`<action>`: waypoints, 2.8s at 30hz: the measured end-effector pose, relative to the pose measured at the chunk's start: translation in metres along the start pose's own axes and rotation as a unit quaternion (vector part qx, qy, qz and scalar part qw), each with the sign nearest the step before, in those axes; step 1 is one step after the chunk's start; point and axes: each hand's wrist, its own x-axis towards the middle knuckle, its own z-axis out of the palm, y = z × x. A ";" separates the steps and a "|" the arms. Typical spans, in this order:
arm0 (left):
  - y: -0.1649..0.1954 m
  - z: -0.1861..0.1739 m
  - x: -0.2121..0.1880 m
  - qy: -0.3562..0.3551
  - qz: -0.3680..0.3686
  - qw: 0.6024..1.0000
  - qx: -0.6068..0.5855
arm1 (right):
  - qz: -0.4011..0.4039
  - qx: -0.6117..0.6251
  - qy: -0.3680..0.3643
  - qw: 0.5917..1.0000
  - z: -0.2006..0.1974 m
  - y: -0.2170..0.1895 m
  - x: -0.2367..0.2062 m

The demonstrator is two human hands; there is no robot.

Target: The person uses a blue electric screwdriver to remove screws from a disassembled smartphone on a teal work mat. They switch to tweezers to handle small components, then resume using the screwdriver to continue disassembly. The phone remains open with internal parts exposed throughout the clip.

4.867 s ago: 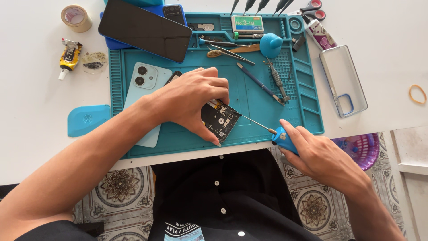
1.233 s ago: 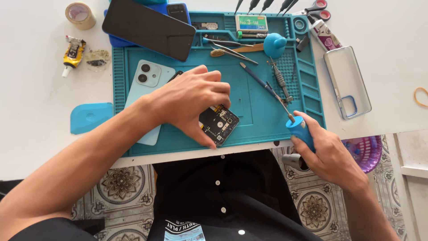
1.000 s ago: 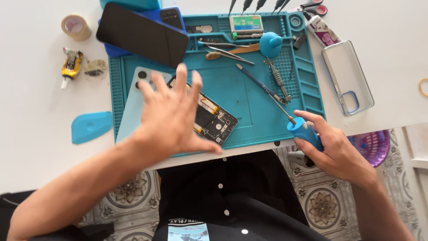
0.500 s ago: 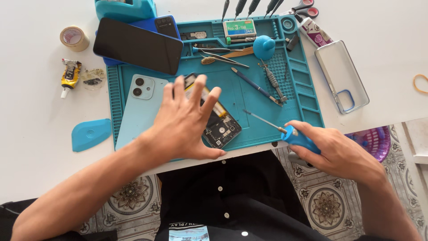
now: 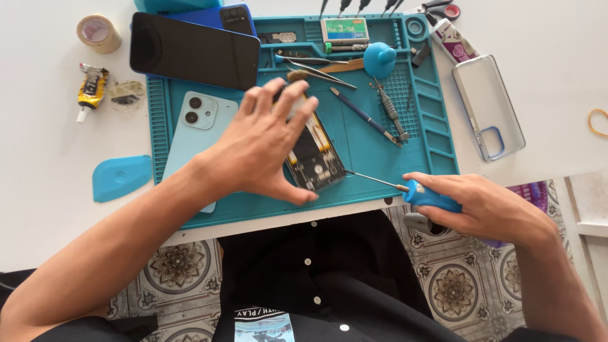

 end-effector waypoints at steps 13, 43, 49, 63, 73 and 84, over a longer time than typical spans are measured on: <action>-0.004 -0.001 -0.001 0.022 0.008 1.000 0.010 | -0.032 -0.045 0.054 0.997 0.008 -0.006 -0.005; -0.008 -0.002 -0.003 0.032 0.028 0.999 0.002 | 0.037 -0.064 0.005 0.997 0.010 -0.008 -0.003; -0.008 -0.002 -0.002 0.033 0.028 0.999 0.006 | -0.013 -0.067 0.019 0.998 0.012 -0.007 -0.001; -0.011 0.000 -0.002 0.036 0.035 0.999 0.004 | -0.019 -0.069 0.022 0.997 0.011 -0.007 -0.001; -0.014 0.004 -0.003 0.038 0.045 0.998 -0.003 | -0.003 -0.075 0.023 0.997 0.015 -0.004 -0.001; -0.022 -0.003 -0.002 0.026 0.078 0.995 -0.052 | -0.010 -0.088 0.015 0.996 0.014 -0.004 0.001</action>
